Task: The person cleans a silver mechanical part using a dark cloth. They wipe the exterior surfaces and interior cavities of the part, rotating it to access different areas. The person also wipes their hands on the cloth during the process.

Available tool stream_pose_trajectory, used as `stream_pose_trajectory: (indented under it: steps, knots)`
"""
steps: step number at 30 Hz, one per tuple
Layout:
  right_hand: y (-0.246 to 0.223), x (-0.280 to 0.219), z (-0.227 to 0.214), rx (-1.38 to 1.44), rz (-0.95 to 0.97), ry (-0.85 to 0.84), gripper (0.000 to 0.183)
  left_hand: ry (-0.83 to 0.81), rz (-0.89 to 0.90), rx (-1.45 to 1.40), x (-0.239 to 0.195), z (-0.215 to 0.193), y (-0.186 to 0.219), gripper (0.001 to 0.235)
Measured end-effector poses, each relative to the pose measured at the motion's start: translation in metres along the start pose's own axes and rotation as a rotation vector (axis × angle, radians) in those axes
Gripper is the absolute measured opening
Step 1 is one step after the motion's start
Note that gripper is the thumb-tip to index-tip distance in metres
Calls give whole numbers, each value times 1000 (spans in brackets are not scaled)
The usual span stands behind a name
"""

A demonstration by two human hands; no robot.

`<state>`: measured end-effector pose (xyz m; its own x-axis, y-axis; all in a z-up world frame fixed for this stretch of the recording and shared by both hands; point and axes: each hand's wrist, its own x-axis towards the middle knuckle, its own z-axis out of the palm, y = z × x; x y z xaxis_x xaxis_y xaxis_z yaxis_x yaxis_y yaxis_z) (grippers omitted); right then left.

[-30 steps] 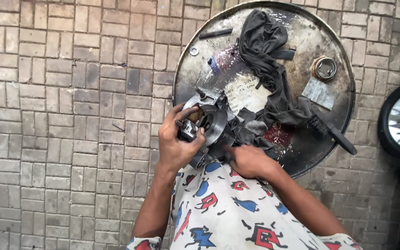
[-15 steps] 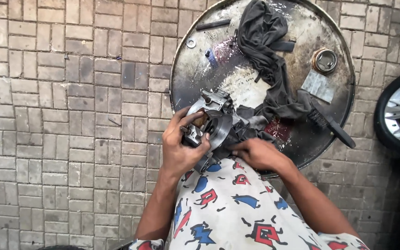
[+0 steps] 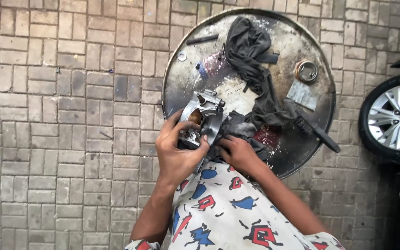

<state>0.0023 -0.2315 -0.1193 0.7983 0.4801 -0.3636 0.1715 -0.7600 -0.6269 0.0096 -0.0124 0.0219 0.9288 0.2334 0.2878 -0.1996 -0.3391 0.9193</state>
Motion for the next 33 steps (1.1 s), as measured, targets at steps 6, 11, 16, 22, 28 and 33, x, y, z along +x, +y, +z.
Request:
stream_pose_trajectory:
  steps: [6, 11, 16, 22, 28, 33]
  knots:
    - [-3, 46, 23, -51, -97, 239, 18, 47, 132, 132, 13, -2, 3, 25]
    - [25, 77, 36, -152, -153, 295, 13, 19, 144, 159, 18, -5, -6, 25]
    - [48, 69, 69, 53, -213, 297, 11, -41, 112, 152, 12, -9, -14, 25]
    - [51, 70, 63, -218, -217, 394, 9, -128, 108, 172, 16, -10, -17, 34]
    - [32, 46, 49, -27, -194, 313, 6, -139, 55, 192, 9, -14, -30, 38]
    - [36, 32, 25, -266, -43, 380, 7, -122, -22, 107, 4, -18, -53, 37]
